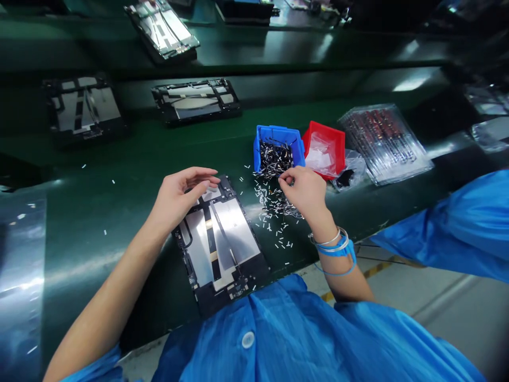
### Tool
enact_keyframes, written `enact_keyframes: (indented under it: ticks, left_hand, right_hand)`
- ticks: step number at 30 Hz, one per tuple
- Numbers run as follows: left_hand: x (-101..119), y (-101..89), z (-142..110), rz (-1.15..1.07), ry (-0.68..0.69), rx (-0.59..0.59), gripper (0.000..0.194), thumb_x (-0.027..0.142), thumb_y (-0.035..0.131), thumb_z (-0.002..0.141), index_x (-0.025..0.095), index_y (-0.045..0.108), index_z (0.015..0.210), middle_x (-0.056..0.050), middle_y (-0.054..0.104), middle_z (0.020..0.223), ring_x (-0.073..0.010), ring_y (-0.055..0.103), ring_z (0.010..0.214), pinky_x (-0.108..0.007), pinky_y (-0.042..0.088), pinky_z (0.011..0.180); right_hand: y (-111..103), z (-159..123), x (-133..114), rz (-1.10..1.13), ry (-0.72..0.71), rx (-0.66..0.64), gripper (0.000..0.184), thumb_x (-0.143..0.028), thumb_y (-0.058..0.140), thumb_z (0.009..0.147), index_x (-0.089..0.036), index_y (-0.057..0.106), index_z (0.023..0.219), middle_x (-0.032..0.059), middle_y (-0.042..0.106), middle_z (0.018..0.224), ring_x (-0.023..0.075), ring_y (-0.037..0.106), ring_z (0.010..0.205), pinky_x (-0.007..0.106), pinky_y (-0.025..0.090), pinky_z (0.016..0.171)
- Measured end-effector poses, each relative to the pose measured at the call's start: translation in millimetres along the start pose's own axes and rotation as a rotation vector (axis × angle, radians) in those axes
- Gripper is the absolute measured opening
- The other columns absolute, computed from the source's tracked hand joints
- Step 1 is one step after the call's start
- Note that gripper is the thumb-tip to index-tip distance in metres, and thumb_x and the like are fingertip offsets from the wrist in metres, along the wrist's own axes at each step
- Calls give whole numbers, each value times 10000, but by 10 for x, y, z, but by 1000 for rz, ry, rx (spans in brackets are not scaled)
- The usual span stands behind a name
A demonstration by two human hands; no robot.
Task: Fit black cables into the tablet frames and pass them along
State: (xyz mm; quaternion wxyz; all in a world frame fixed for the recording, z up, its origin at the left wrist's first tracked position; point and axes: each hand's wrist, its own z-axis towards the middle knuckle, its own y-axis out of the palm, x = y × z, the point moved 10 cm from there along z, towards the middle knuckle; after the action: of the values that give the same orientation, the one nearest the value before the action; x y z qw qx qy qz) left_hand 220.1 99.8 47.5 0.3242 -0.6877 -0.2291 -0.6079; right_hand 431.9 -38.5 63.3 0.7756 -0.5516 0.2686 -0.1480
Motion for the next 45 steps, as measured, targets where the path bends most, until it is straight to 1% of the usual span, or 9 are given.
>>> enact_keyframes:
  ticks: [10,17,25,30,34,37,39,41,45]
  left_hand:
    - [-5,199,-44,40,23,-86,275,306,613,815,154,689,1030,-86,728,956,-217,688,912,-381,521,900]
    - [25,328,-94,79,67,-128,238,243,561,835,157,676,1025,-79,726,971,-205,685,916,-361,534,859]
    - [-1,368,-89,93,98,-148,231,236,541,845,145,667,1016,-86,717,990,-196,677,917,-355,522,844]
    - [67,313,-120,95,135,-65,234,212,527,860,167,661,1046,-77,702,1047,-183,659,953,-327,512,837]
    - [176,262,-167,117,230,12,266,179,523,865,173,641,1104,-78,670,1144,-180,622,1052,-306,499,844]
    - [183,242,-182,113,256,34,266,165,518,874,170,637,1112,-77,666,1152,-172,618,1059,-298,494,846]
    - [163,243,-183,108,256,34,260,157,517,876,166,638,1105,-78,672,1134,-168,623,1043,-288,499,828]
    - [143,247,-182,111,255,35,256,145,514,874,166,641,1096,-77,677,1115,-165,627,1024,-282,503,809]
    - [124,272,-183,129,275,26,265,143,507,873,175,637,1102,-78,668,1109,-173,617,1032,-289,507,798]
  right_hand:
    - [-617,3,177,89,-10,274,165,-275,554,771,-213,666,668,21,621,610,180,557,646,301,382,591]
    - [-417,152,169,124,-38,319,214,-294,499,840,-220,624,684,24,634,673,177,564,669,319,434,673]
    - [-533,172,177,255,-47,485,207,-353,518,858,-211,626,754,25,640,712,170,585,675,319,453,652]
    - [-487,148,108,489,-20,511,210,-360,493,884,-200,608,810,30,651,742,165,618,680,310,462,611]
    - [-626,-76,-141,324,-208,635,231,-375,510,891,-205,623,784,48,661,757,190,615,731,364,472,703]
    - [-630,-126,-9,306,-161,704,282,-379,448,930,-201,645,832,69,671,826,207,613,809,376,467,730]
    - [-553,-44,146,302,-65,689,317,-366,407,946,-204,650,822,62,659,808,203,601,794,381,460,737]
    - [-368,127,57,301,-168,498,240,-367,541,875,-213,646,724,24,635,691,181,578,686,355,461,696]
    - [-499,83,86,481,-107,638,131,-313,590,848,-215,666,805,9,663,753,149,587,659,305,447,620]
